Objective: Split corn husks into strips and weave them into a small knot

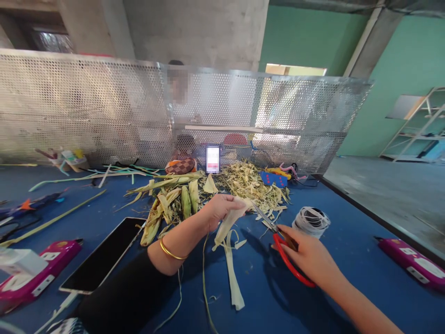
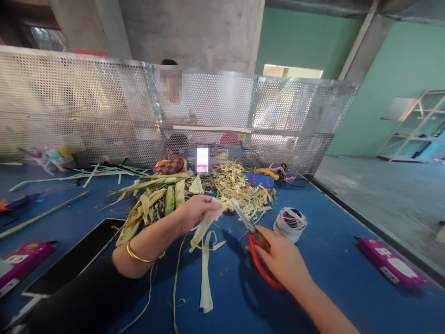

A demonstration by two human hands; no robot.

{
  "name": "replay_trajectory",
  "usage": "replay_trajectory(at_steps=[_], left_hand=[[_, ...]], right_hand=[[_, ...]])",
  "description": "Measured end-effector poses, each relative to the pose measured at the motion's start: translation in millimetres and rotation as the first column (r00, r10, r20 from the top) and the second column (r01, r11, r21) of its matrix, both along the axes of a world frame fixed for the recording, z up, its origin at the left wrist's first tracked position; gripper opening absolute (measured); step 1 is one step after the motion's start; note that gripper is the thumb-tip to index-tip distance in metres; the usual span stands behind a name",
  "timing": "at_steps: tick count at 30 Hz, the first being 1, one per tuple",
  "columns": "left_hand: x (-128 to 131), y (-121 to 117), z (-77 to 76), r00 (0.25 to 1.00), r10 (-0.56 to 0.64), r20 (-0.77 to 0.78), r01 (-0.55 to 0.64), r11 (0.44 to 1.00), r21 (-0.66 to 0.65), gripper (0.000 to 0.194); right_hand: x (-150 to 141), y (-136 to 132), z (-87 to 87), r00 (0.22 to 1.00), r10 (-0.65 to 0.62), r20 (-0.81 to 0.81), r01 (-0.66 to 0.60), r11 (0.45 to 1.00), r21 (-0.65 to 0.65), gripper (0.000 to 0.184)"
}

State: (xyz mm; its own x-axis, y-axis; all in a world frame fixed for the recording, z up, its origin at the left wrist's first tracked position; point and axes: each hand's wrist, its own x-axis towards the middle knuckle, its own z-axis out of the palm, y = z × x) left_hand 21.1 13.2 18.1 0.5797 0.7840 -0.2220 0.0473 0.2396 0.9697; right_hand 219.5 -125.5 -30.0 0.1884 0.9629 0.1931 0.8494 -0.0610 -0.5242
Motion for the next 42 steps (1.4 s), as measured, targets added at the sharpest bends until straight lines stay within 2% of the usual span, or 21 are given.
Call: replay_trajectory(at_steps=[2, 4, 8, 11, 13, 14, 15, 16, 18, 20, 23, 26, 30, 34, 39, 42], left_hand=[[-2, 0, 3.6, 0.996, 0.087, 0.017, -0.087, 0.996, 0.018, 0.013], [-2, -1, 5.5, 0.990, 0.136, 0.045, -0.137, 0.990, 0.022, 0.014], [1, -6, 6.2, 0.979, 0.164, 0.122, -0.157, 0.986, -0.060, 0.012], [4, -14, 9.0, 0.958, 0.211, 0.193, -0.196, 0.976, -0.097, 0.008], [5, -20, 12.4, 0.945, 0.235, 0.229, -0.229, 0.972, -0.051, 0.006], [6, -22, 14.0, 0.937, 0.252, 0.243, -0.257, 0.966, -0.010, 0.007], [6, -24, 15.4, 0.931, 0.261, 0.254, -0.278, 0.960, 0.032, 0.009], [6, -26, 16.4, 0.927, 0.266, 0.263, -0.293, 0.953, 0.069, 0.010], [6, -27, 17.0, 0.927, 0.258, 0.274, -0.297, 0.948, 0.111, 0.011], [6, -27, 16.0, 0.929, 0.244, 0.278, -0.286, 0.950, 0.124, 0.011], [6, -25, 13.1, 0.936, 0.235, 0.264, -0.273, 0.955, 0.118, 0.010], [7, -24, 10.4, 0.952, 0.206, 0.227, -0.236, 0.965, 0.117, 0.008], [9, -21, 7.5, 0.978, 0.142, 0.153, -0.166, 0.974, 0.157, 0.013], [12, -19, 3.0, 0.984, 0.137, 0.111, -0.161, 0.956, 0.245, 0.019], [13, -19, -1.9, 0.989, 0.111, 0.102, -0.139, 0.934, 0.329, 0.020], [13, -19, -1.5, 0.992, 0.092, 0.092, -0.117, 0.939, 0.322, 0.018]], right_hand=[[5, 0, -1.4, 0.953, -0.021, 0.304, 0.035, 0.998, -0.042, 0.042], [8, 0, -4.1, 0.886, 0.011, 0.463, 0.031, 0.996, -0.083, 0.042], [5, 1, -2.0, 0.832, 0.074, 0.550, 0.010, 0.989, -0.148, 0.042], [-4, 5, 13.8, 0.817, 0.085, 0.570, 0.025, 0.983, -0.183, 0.041], [-14, 13, 28.8, 0.883, 0.067, 0.464, -0.010, 0.992, -0.125, 0.030], [-21, 18, 36.3, 0.949, 0.051, 0.312, -0.036, 0.998, -0.054, 0.025], [-27, 24, 43.2, 0.993, 0.071, 0.093, -0.073, 0.997, 0.014, 0.025], [-34, 31, 48.9, 0.983, 0.101, -0.150, -0.093, 0.994, 0.060, 0.027], [-47, 44, 56.7, 0.838, 0.151, -0.524, -0.115, 0.988, 0.102, 0.031], [-56, 55, 59.9, 0.710, 0.159, -0.686, -0.070, 0.985, 0.156, 0.032], [-61, 67, 58.8, 0.655, 0.169, -0.737, 0.037, 0.966, 0.254, 0.030], [-60, 73, 54.4, 0.654, 0.203, -0.729, 0.041, 0.952, 0.302, 0.025], [-56, 74, 48.7, 0.698, 0.247, -0.672, -0.011, 0.942, 0.335, 0.021], [-51, 71, 46.8, 0.772, 0.245, -0.586, -0.038, 0.939, 0.342, 0.020], [-45, 68, 45.9, 0.778, 0.238, -0.582, -0.019, 0.934, 0.357, 0.016], [-44, 68, 44.7, 0.784, 0.223, -0.579, -0.022, 0.943, 0.333, 0.015]])
